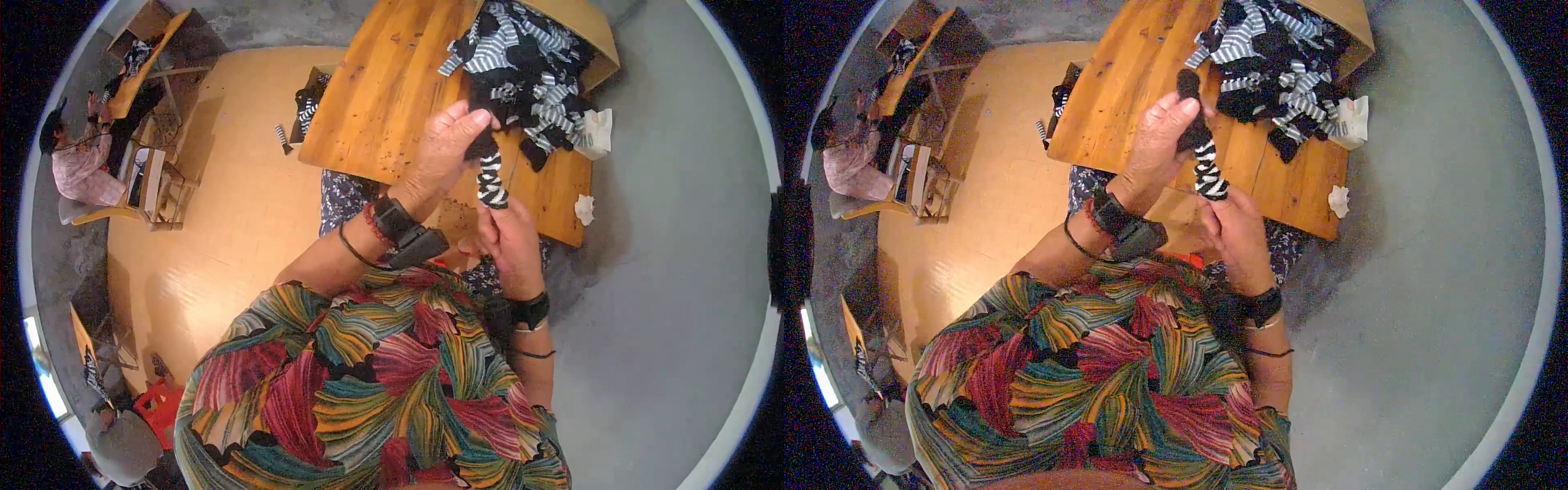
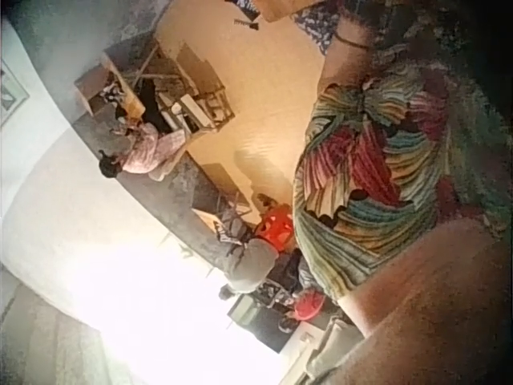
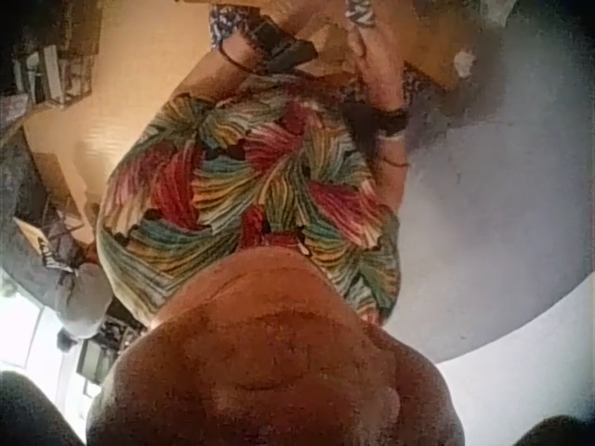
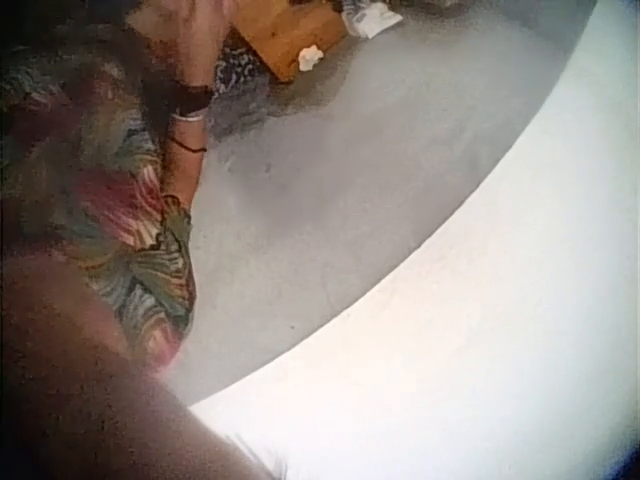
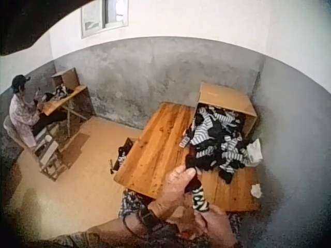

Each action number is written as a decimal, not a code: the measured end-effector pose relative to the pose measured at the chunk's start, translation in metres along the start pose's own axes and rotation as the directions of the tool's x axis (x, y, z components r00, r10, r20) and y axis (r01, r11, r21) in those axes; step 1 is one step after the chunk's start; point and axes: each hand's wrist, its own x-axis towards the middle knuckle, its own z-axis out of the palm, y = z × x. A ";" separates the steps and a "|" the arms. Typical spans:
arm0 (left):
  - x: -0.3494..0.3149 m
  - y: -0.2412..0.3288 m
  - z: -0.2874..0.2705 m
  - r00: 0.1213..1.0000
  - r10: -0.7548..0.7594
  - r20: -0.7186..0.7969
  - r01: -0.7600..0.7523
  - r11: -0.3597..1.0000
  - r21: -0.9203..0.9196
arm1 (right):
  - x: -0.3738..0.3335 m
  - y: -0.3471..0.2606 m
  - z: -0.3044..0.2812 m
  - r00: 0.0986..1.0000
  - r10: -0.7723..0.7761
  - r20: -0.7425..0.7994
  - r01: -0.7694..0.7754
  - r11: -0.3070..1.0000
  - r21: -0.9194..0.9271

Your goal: Wrapping a small piece of black fabric around a striped fabric sleeve that is placed on a thin rod.

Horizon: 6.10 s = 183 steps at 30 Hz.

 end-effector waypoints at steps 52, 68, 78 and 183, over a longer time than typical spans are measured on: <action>0.024 0.007 -0.064 0.990 -0.075 -0.118 0.087 0.991 0.102 | -0.021 0.026 -0.107 0.945 -0.247 0.212 0.272 0.241 -0.932; -0.003 -0.038 -0.014 0.964 -0.260 0.055 0.256 0.964 0.068 | 0.026 0.033 -0.009 0.952 -0.307 -0.005 0.306 0.952 -0.026; 0.006 -0.031 -0.037 0.991 -0.105 0.082 0.037 0.806 0.591 | -0.002 0.044 -0.037 0.997 0.080 0.018 -0.080 0.997 -0.020; -0.042 -0.052 -0.074 0.877 -0.460 0.137 0.473 0.878 -0.077 | 0.062 0.057 -0.020 0.988 -0.047 -0.144 0.075 0.978 0.193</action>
